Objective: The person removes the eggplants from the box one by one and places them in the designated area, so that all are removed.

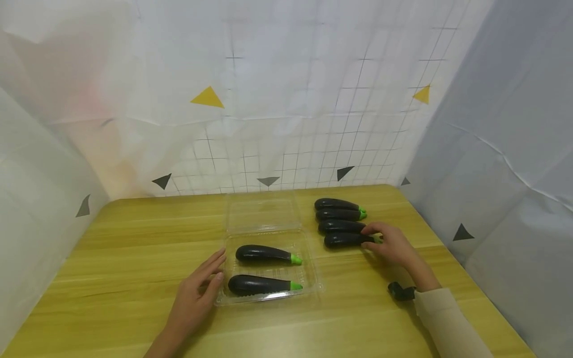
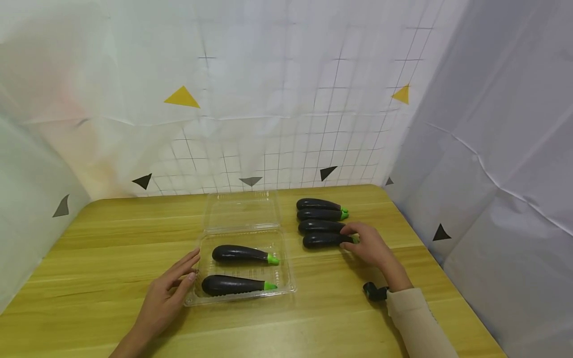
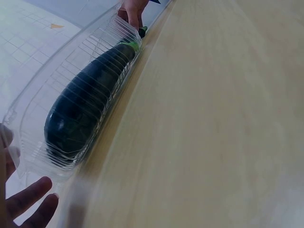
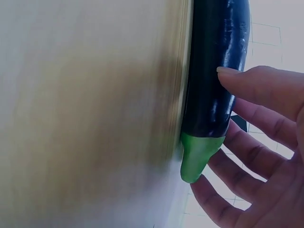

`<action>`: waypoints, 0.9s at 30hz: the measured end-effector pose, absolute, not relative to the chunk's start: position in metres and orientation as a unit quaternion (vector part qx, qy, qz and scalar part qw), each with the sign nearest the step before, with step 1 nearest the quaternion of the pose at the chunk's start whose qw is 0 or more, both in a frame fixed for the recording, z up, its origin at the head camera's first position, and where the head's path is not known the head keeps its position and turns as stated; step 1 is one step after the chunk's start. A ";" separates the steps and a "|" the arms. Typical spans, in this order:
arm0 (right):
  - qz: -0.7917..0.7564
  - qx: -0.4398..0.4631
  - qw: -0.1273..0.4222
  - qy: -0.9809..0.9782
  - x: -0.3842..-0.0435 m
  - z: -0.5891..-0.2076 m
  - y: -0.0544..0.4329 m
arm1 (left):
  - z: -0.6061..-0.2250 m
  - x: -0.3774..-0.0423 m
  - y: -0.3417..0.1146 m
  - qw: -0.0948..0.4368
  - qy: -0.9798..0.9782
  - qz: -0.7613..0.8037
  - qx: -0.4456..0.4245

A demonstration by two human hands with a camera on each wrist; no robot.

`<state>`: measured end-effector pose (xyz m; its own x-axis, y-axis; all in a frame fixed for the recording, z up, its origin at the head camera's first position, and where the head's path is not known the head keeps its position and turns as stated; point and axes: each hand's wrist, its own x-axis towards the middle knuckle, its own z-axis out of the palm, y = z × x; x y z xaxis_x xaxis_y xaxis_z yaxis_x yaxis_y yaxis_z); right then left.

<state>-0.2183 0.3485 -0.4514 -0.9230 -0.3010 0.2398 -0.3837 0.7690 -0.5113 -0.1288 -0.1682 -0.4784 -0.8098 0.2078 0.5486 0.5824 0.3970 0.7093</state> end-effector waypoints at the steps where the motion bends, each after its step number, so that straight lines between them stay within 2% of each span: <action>1: 0.286 0.183 0.070 -0.938 -0.218 -0.451 0.348 | -0.479 -0.129 -0.168 0.191 -0.814 -0.492 -0.243; 27: 0.277 0.203 0.055 -0.938 -0.215 -0.445 0.346 | -0.476 -0.128 -0.168 0.189 -0.812 -0.496 -0.243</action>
